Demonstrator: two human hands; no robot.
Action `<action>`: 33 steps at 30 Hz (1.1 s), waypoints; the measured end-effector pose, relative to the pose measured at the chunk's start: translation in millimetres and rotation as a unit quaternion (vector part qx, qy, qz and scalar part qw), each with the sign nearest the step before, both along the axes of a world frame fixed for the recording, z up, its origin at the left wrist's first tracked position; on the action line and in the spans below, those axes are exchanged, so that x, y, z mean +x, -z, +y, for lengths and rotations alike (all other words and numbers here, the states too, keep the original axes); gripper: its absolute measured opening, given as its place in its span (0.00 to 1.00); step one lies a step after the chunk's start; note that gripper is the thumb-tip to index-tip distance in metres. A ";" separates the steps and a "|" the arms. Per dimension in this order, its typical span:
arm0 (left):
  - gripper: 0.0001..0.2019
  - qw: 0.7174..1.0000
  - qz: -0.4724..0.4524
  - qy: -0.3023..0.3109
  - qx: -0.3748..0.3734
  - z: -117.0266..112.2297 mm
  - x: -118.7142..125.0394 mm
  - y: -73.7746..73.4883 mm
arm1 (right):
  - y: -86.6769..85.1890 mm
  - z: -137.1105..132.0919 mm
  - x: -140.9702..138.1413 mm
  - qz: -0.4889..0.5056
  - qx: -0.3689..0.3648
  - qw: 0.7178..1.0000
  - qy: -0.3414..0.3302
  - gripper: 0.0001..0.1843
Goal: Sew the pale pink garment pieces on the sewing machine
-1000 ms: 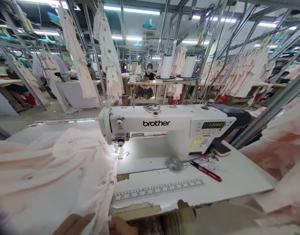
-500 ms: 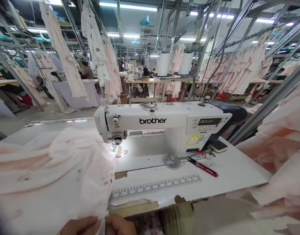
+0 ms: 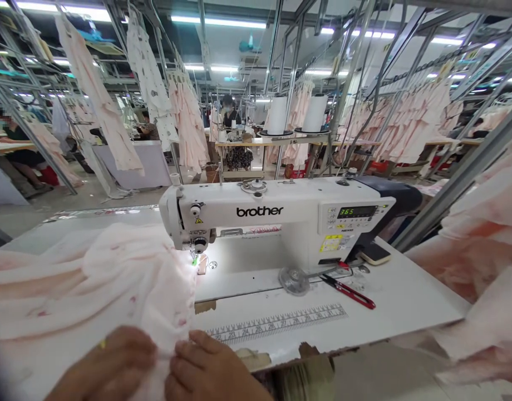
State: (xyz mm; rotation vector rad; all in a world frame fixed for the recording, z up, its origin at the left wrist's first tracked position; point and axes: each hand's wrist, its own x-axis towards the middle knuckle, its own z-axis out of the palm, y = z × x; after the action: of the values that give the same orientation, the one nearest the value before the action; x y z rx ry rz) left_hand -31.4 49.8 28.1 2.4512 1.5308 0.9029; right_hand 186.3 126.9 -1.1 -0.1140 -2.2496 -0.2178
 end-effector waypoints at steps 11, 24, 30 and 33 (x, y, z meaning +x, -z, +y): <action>0.11 0.923 0.126 -0.315 -0.179 93.2 -24.0 -16.3 | -24.6 33.4 14.1 -0.185 -0.137 0.959 -0.162 0.07; 0.17 0.950 0.258 -0.158 0.083 62.6 -24.1 -11.2 | -46.5 79.1 -14.2 -0.357 -0.227 0.867 -0.265 0.10; 0.23 0.957 0.282 0.036 0.063 91.5 -4.1 -17.9 | -17.6 77.6 -1.6 -0.295 -0.172 0.916 -0.212 0.23; 0.24 0.966 0.254 0.031 0.020 91.9 -7.2 -10.3 | -9.0 77.8 1.8 -0.281 -0.179 0.919 -0.210 0.25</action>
State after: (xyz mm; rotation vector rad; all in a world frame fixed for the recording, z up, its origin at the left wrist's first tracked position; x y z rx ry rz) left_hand -38.6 141.8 38.4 2.8941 1.5626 0.2997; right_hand 188.1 204.7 7.9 0.2751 -2.7944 0.4531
